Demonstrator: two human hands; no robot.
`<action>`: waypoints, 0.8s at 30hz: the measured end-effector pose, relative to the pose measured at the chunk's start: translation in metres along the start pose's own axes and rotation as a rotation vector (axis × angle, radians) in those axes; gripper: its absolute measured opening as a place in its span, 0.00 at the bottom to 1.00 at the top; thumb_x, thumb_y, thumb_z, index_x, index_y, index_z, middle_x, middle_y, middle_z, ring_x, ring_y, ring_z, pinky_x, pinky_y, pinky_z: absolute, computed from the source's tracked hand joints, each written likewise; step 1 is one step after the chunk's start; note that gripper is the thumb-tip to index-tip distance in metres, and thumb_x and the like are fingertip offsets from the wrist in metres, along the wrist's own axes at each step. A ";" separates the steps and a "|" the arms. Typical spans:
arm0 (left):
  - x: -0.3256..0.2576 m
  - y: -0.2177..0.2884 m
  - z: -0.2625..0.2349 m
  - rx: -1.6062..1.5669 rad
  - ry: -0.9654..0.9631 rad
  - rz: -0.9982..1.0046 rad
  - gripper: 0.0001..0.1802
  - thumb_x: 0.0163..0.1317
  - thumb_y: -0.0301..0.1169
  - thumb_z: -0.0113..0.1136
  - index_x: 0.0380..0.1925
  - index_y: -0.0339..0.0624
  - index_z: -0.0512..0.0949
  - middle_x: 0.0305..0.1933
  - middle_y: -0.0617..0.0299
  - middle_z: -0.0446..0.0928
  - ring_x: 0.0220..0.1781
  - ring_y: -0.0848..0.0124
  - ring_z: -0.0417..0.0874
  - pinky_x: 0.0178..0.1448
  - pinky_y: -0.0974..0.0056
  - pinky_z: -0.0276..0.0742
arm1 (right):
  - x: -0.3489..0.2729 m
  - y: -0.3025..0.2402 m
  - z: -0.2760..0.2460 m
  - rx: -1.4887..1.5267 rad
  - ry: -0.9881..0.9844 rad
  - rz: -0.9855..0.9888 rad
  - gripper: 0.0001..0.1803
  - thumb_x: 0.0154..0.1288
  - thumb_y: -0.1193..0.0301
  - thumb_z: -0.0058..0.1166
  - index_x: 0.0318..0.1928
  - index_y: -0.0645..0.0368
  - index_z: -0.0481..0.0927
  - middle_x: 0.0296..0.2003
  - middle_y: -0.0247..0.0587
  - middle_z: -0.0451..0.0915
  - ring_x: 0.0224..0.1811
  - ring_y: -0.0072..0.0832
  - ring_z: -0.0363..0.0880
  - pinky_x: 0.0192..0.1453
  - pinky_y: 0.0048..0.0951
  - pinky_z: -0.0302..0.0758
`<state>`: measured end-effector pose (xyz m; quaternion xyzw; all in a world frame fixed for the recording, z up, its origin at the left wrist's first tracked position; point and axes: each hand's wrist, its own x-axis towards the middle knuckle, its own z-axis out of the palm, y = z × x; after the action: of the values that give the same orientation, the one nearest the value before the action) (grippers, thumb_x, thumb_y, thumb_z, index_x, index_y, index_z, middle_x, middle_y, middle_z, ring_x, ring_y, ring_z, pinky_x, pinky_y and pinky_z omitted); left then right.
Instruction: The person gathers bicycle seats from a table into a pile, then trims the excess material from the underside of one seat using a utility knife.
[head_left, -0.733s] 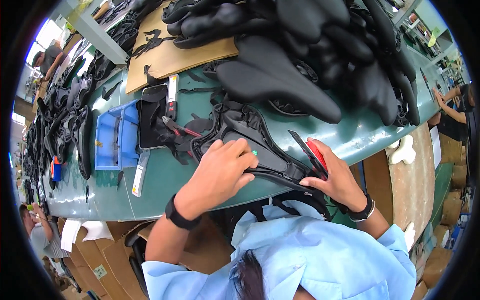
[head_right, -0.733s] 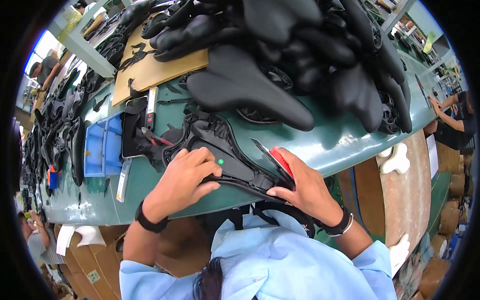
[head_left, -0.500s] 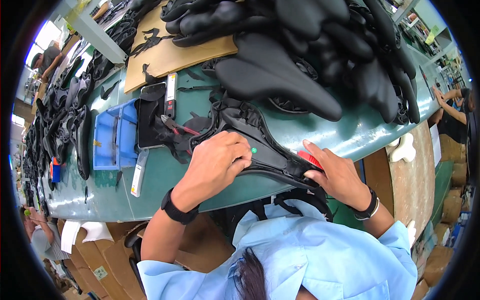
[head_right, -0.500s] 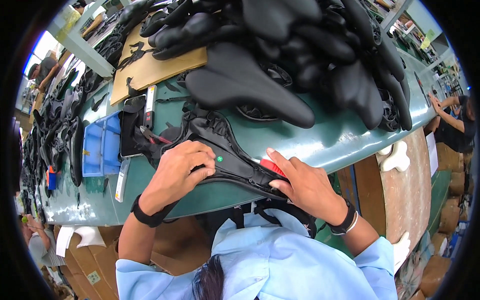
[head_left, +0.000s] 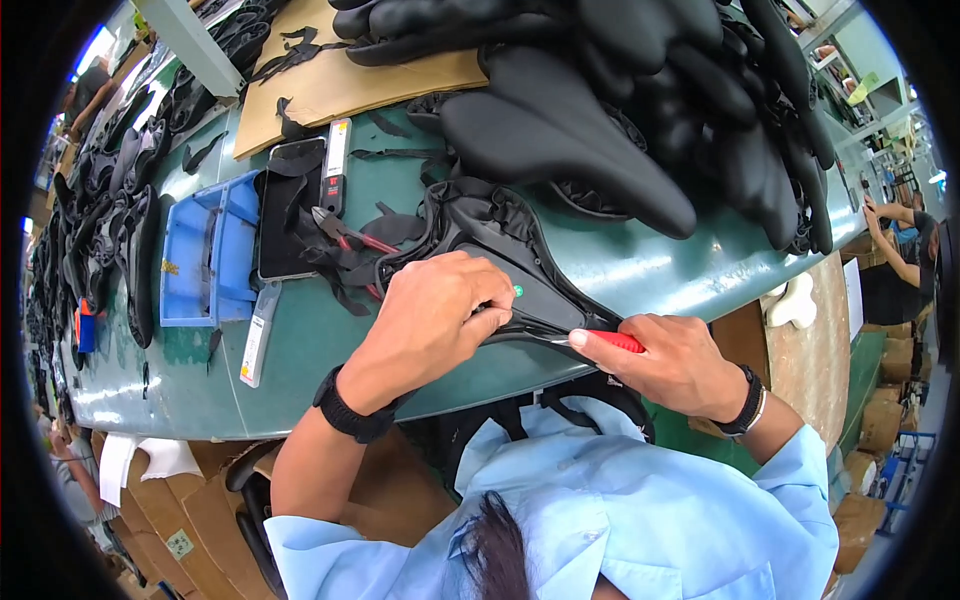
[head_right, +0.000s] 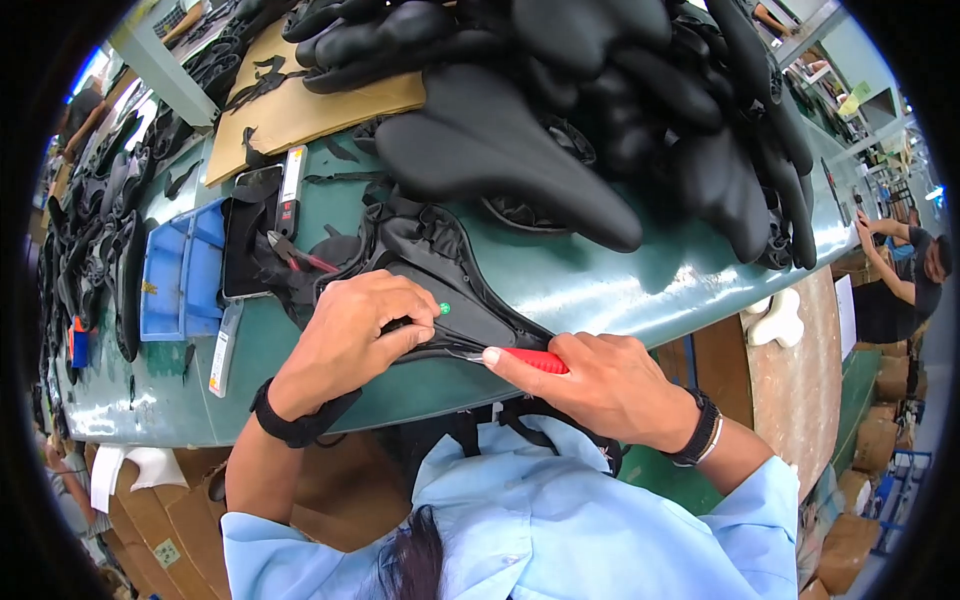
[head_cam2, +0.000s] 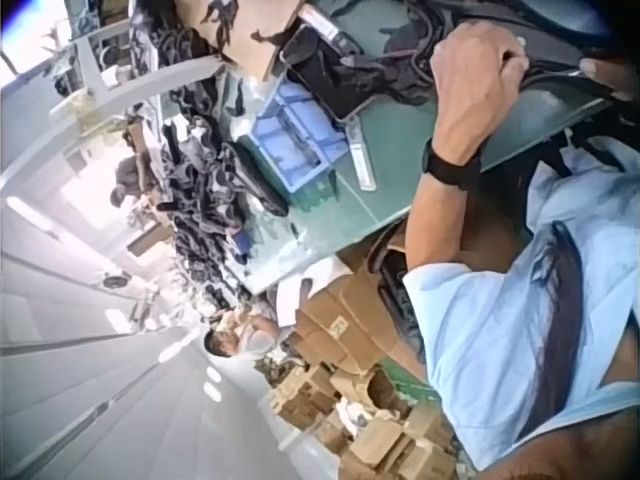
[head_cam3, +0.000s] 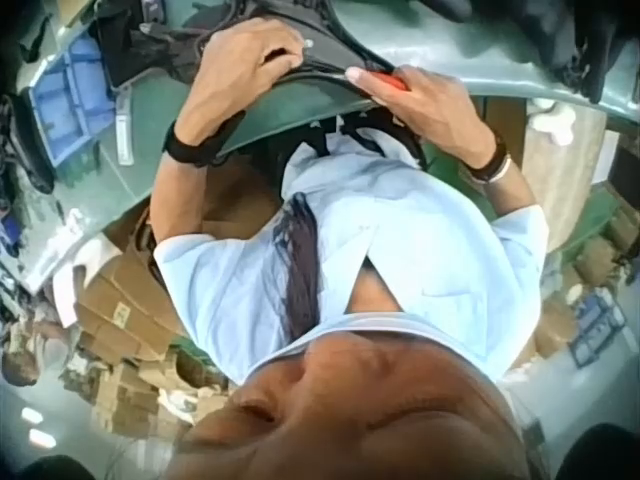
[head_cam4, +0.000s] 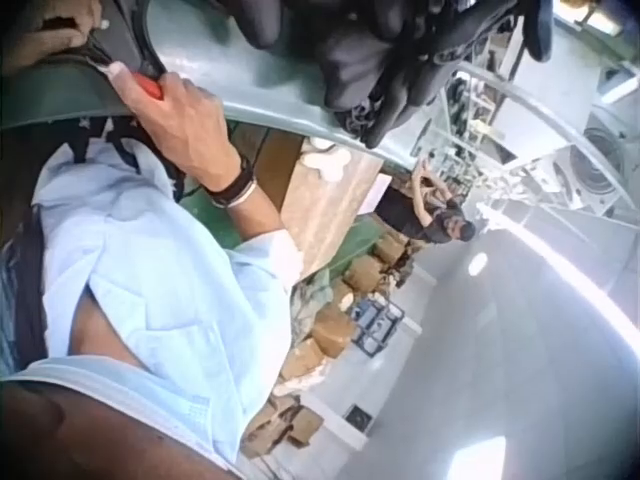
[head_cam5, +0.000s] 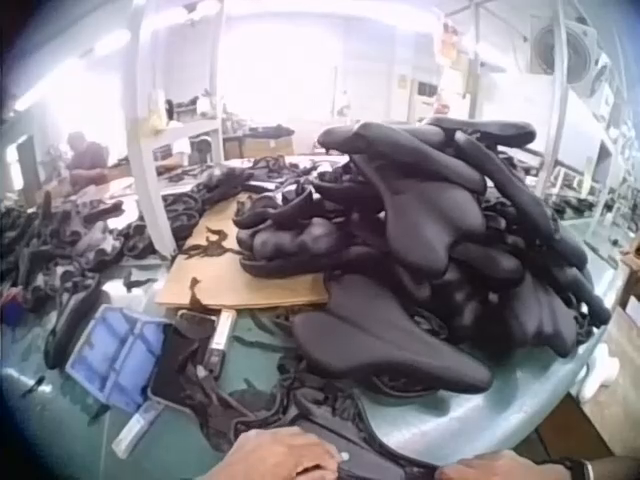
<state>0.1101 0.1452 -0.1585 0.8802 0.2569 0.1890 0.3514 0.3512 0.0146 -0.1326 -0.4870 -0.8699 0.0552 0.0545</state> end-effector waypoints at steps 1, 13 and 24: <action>-0.001 -0.001 0.001 -0.003 0.000 -0.001 0.04 0.51 0.25 0.63 0.28 0.37 0.79 0.37 0.58 0.83 0.39 0.61 0.82 0.44 0.61 0.77 | 0.003 -0.002 0.000 -0.017 0.044 -0.008 0.33 0.54 0.72 0.59 0.63 0.37 0.72 0.20 0.32 0.64 0.18 0.27 0.70 0.19 0.29 0.65; 0.000 -0.002 0.006 -0.080 0.056 0.013 0.04 0.52 0.28 0.61 0.25 0.39 0.77 0.33 0.60 0.81 0.37 0.59 0.80 0.39 0.57 0.74 | 0.022 -0.006 -0.021 -0.155 -0.216 -0.044 0.36 0.59 0.73 0.51 0.68 0.32 0.62 0.25 0.39 0.66 0.22 0.32 0.73 0.21 0.31 0.68; -0.006 0.048 0.066 -0.003 0.397 -0.281 0.05 0.51 0.22 0.63 0.27 0.37 0.76 0.36 0.54 0.79 0.41 0.54 0.79 0.45 0.56 0.74 | -0.028 0.026 -0.035 0.315 0.151 0.248 0.32 0.62 0.77 0.57 0.67 0.58 0.63 0.38 0.49 0.78 0.32 0.38 0.80 0.37 0.31 0.76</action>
<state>0.1545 0.0771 -0.1701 0.7809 0.4404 0.3081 0.3182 0.3928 0.0054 -0.1029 -0.5787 -0.7773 0.1603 0.1879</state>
